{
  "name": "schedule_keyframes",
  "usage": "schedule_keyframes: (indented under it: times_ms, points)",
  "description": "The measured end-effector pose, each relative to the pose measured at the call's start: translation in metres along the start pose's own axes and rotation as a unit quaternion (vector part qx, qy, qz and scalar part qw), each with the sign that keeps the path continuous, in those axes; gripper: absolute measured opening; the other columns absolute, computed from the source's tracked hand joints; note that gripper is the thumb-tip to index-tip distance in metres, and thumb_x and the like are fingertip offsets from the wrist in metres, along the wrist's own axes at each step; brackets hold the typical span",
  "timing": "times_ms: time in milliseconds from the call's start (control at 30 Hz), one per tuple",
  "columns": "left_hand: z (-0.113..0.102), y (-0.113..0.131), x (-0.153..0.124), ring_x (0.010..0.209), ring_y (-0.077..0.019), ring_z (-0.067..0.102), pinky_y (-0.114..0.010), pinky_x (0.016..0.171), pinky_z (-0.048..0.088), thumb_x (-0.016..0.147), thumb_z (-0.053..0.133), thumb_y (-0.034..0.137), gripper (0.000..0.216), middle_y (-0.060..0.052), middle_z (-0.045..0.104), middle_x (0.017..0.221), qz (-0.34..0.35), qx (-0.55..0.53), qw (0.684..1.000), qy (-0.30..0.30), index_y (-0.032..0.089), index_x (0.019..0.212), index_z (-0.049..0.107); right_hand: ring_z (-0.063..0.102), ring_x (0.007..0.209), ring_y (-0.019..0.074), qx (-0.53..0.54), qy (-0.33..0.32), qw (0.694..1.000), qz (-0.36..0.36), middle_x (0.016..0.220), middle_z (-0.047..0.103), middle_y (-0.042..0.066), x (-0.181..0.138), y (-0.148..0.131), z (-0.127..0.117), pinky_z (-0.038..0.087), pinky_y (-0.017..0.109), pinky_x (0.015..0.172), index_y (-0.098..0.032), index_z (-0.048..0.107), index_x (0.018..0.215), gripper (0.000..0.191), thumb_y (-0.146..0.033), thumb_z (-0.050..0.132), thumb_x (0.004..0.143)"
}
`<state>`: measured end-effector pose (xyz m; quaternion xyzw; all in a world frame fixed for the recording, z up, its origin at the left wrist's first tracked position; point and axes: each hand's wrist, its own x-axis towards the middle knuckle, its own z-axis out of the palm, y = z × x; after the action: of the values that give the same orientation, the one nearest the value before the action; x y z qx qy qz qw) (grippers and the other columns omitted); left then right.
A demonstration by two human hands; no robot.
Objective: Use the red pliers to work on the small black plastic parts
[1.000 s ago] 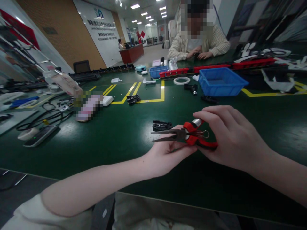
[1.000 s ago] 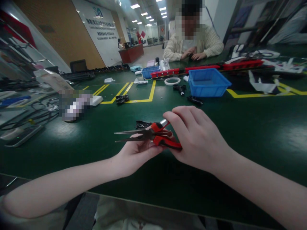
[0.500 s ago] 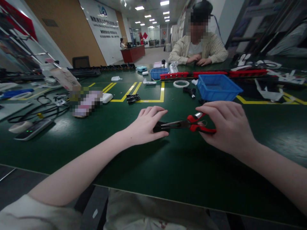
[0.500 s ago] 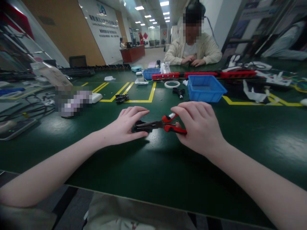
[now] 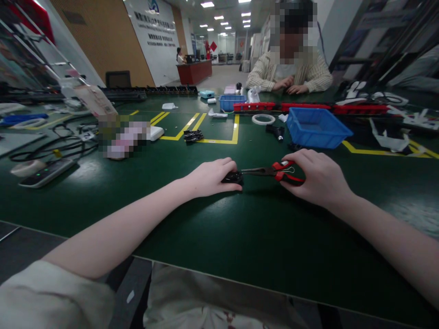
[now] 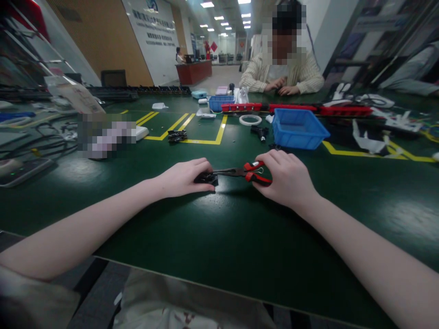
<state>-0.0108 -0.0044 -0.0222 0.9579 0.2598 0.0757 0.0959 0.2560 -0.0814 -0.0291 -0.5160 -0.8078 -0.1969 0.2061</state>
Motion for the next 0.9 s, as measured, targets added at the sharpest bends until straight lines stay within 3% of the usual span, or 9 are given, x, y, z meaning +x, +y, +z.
schedule_keyframes:
  times_ms: [200,467,900]
  points:
    - [0.003,0.002,0.001,0.076,-0.0158,0.056,-0.023,0.059,0.039,0.087,0.050,0.057,0.043,-0.004,0.058,0.096,0.005,0.000,1.000,-0.010,0.016,0.099,0.049,0.060,0.088,0.0292,0.053,-0.024,0.998,0.031,0.096,0.063,0.011,-0.001,0.006,0.013,0.046,0.042,0.072,-0.019,0.056,0.102,0.033,-0.038,0.062,0.075]
    - [0.006,0.002,0.003,0.076,-0.0161,0.056,-0.024,0.058,0.038,0.088,0.049,0.056,0.042,-0.005,0.057,0.098,0.013,0.009,1.000,-0.001,0.015,0.100,0.049,0.061,0.085,0.0282,0.065,-0.024,0.998,0.005,0.093,0.065,0.011,0.000,0.003,0.012,0.045,0.043,0.074,-0.017,0.058,0.100,0.051,-0.062,0.060,0.074]
    - [0.005,0.003,0.003,0.075,-0.0151,0.055,-0.023,0.056,0.037,0.090,0.047,0.054,0.039,-0.004,0.056,0.099,0.014,-0.004,1.000,-0.005,0.016,0.102,0.049,0.062,0.081,0.0270,0.093,-0.007,0.996,-0.016,0.088,0.066,0.008,-0.001,0.002,0.011,0.045,0.047,0.077,-0.022,0.058,0.098,0.041,-0.056,0.063,0.075]
